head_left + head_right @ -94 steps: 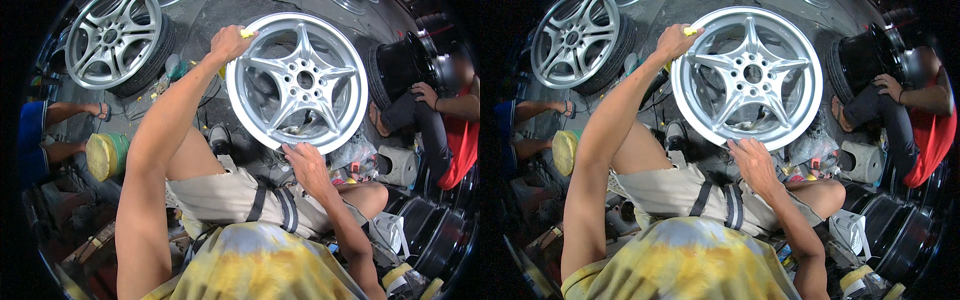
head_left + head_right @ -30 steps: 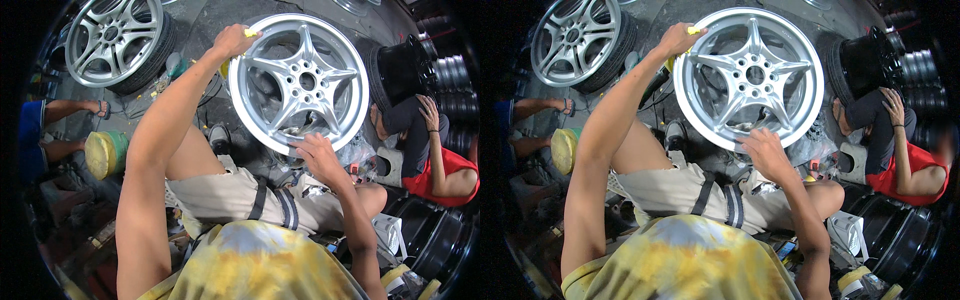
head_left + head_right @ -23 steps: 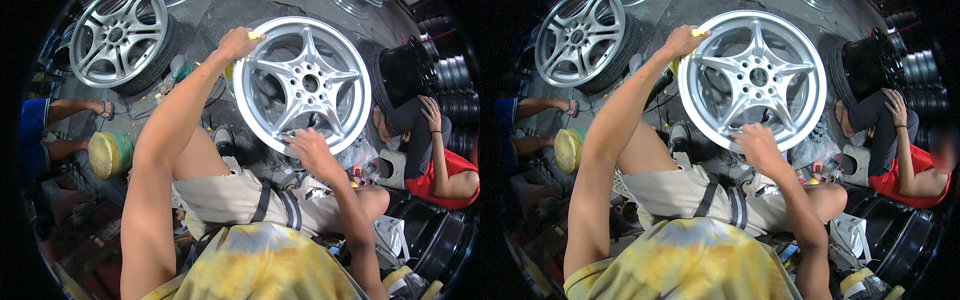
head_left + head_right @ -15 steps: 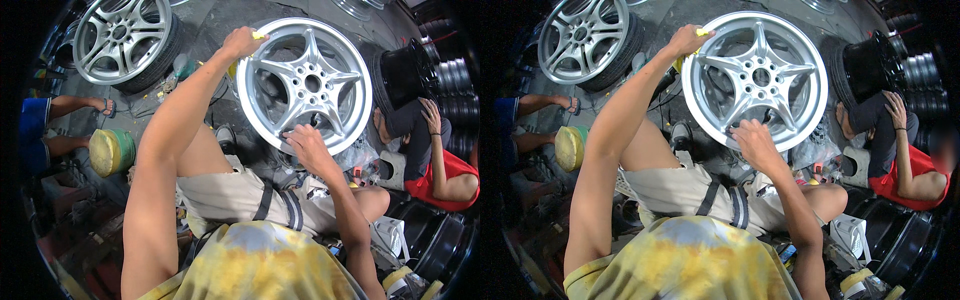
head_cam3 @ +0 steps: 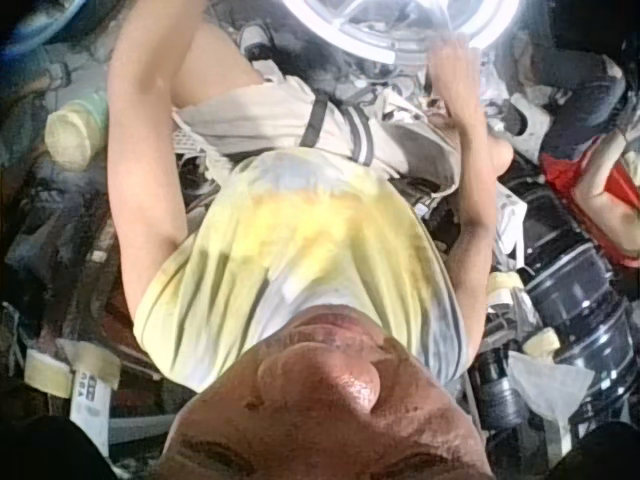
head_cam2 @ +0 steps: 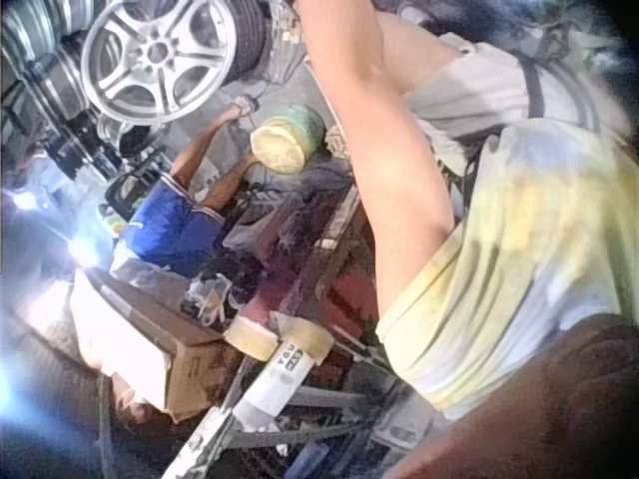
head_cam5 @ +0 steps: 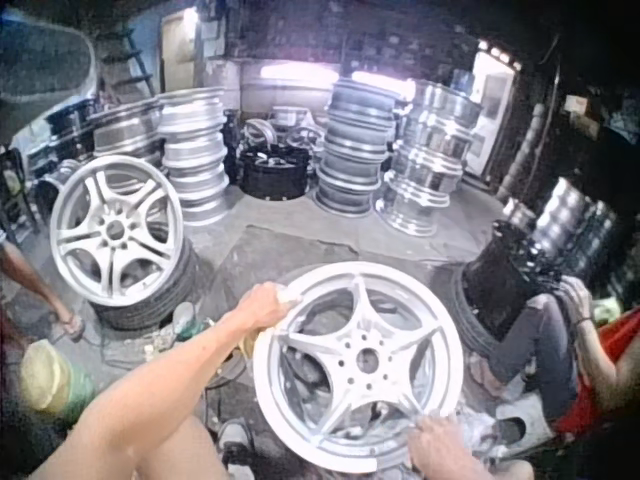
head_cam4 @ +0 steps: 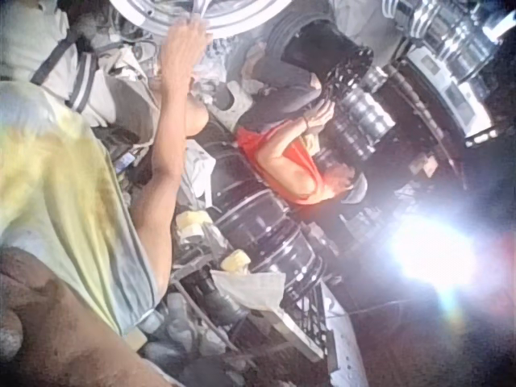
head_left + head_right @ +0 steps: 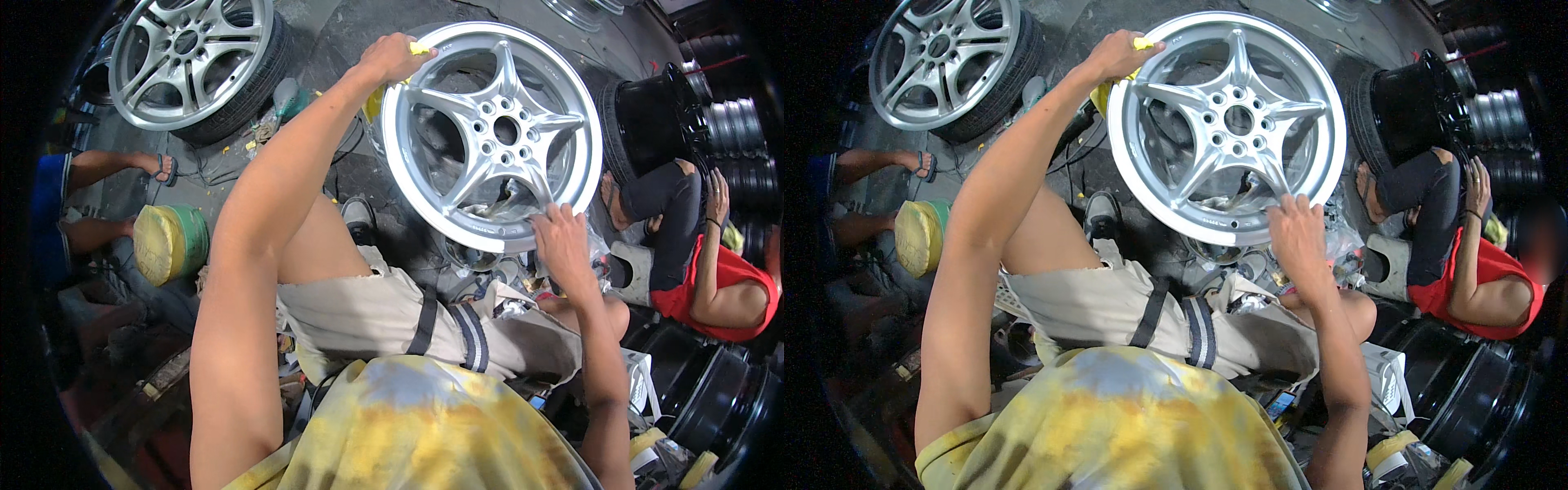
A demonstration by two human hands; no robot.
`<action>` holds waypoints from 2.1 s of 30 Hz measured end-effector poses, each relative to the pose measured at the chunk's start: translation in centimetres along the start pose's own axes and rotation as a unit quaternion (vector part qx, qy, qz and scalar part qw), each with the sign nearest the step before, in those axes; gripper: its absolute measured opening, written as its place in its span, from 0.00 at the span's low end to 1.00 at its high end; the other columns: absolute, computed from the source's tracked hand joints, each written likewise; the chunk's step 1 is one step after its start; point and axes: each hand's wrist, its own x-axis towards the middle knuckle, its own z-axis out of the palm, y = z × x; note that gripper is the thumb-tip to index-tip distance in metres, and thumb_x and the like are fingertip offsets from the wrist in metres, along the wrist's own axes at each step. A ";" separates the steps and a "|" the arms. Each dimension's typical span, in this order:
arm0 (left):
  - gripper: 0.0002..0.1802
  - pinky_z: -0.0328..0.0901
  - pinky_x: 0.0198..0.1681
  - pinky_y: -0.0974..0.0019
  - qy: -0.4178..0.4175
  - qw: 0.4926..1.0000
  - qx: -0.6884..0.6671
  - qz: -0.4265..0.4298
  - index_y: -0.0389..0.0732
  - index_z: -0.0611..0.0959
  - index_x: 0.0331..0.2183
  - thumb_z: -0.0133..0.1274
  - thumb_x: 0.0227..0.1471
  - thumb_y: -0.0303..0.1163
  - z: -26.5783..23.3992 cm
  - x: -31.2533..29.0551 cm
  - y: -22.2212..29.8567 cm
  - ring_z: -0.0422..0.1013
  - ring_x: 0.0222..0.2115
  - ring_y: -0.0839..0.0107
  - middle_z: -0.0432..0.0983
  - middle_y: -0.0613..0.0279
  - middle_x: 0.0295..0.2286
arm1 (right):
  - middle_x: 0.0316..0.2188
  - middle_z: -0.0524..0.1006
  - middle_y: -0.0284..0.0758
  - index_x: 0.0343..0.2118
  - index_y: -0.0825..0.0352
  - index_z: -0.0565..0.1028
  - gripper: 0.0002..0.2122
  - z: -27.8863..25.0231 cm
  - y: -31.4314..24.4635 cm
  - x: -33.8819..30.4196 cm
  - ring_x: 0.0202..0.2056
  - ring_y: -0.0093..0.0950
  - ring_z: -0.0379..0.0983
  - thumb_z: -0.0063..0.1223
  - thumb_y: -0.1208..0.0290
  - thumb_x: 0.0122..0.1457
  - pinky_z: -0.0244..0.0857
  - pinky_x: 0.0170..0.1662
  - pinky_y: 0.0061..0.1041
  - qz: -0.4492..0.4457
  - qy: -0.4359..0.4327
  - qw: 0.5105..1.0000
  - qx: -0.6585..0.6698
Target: The person wipes a silver five-spoke car wheel rim with a yellow cloth, focusing on the outer edge and spokes. They rotate the rim to access different areas and continue wiping until the end of the clip.
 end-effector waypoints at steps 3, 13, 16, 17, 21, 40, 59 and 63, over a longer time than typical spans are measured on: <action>0.33 0.71 0.49 0.52 -0.006 1.000 0.005 -0.010 0.45 0.86 0.47 0.54 0.55 0.63 0.2 0.2 0.8 0.80 0.42 0.53 0.83 0.48 0.37 | 0.33 0.74 0.38 0.28 0.66 0.80 0.07 0.9 -0.5 0.5 0.39 0.37 0.70 0.49 0.74 0.55 0.61 0.41 0.42 -0.051 0.025 0.998 0.024; 0.38 0.72 0.47 0.50 -0.016 1.000 0.023 0.009 0.40 0.86 0.45 0.52 0.53 0.67 0.0 0.2 -0.2 0.80 0.42 0.53 0.83 0.47 0.37 | 0.30 0.74 0.42 0.34 0.70 0.80 0.07 0.2 0.0 -0.1 0.36 0.42 0.71 0.52 0.75 0.57 0.64 0.41 0.42 -0.021 0.043 0.999 0.016; 0.45 0.72 0.48 0.49 -0.028 0.998 0.042 0.024 0.37 0.85 0.46 0.51 0.50 0.72 -0.4 0.8 0.7 0.79 0.43 0.51 0.82 0.45 0.39 | 0.30 0.74 0.41 0.31 0.71 0.79 0.06 2.0 -3.2 0.8 0.36 0.42 0.71 0.51 0.76 0.59 0.64 0.42 0.41 -0.065 0.024 0.970 0.235; 0.47 0.72 0.49 0.49 -0.033 0.998 0.048 0.019 0.36 0.84 0.46 0.51 0.49 0.74 -0.2 0.6 0.3 0.79 0.44 0.50 0.82 0.44 0.40 | 0.29 0.74 0.41 0.31 0.71 0.78 0.06 1.4 -4.5 1.4 0.35 0.40 0.70 0.51 0.75 0.60 0.64 0.42 0.40 -0.054 -0.008 0.949 0.311; 0.55 0.70 0.51 0.48 -0.001 0.995 0.093 0.027 0.31 0.78 0.51 0.52 0.45 0.77 -1.3 0.0 -0.6 0.78 0.44 0.46 0.79 0.37 0.42 | 0.28 0.73 0.39 0.32 0.73 0.78 0.09 -0.4 -3.4 1.9 0.33 0.34 0.70 0.51 0.73 0.65 0.63 0.41 0.35 -0.011 0.085 0.893 0.442; 0.18 0.70 0.46 0.48 -0.302 0.900 -0.052 0.309 0.39 0.83 0.43 0.54 0.47 0.23 9.9 -15.0 15.6 0.76 0.41 0.43 0.78 0.40 0.35 | 0.31 0.73 0.38 0.47 0.69 0.79 0.12 4.0 3.9 3.3 0.34 0.35 0.70 0.47 0.72 0.67 0.58 0.44 0.32 0.144 0.378 0.893 0.196; 0.58 0.70 0.52 0.48 -0.080 0.986 0.146 -0.021 0.26 0.81 0.48 0.45 0.48 0.79 -2.8 0.8 0.3 0.75 0.49 0.43 0.78 0.34 0.45 | 0.29 0.69 0.38 0.51 0.68 0.78 0.13 4.5 2.8 2.4 0.33 0.34 0.67 0.50 0.75 0.65 0.61 0.42 0.33 0.135 0.351 0.895 0.238; 0.59 0.71 0.49 0.48 -0.049 0.989 0.136 0.008 0.25 0.78 0.52 0.51 0.45 0.78 -1.3 1.1 -0.8 0.77 0.46 0.43 0.77 0.28 0.44 | 0.29 0.69 0.39 0.51 0.69 0.78 0.14 4.0 2.4 2.2 0.33 0.35 0.67 0.52 0.75 0.64 0.61 0.41 0.33 0.118 0.339 0.905 0.227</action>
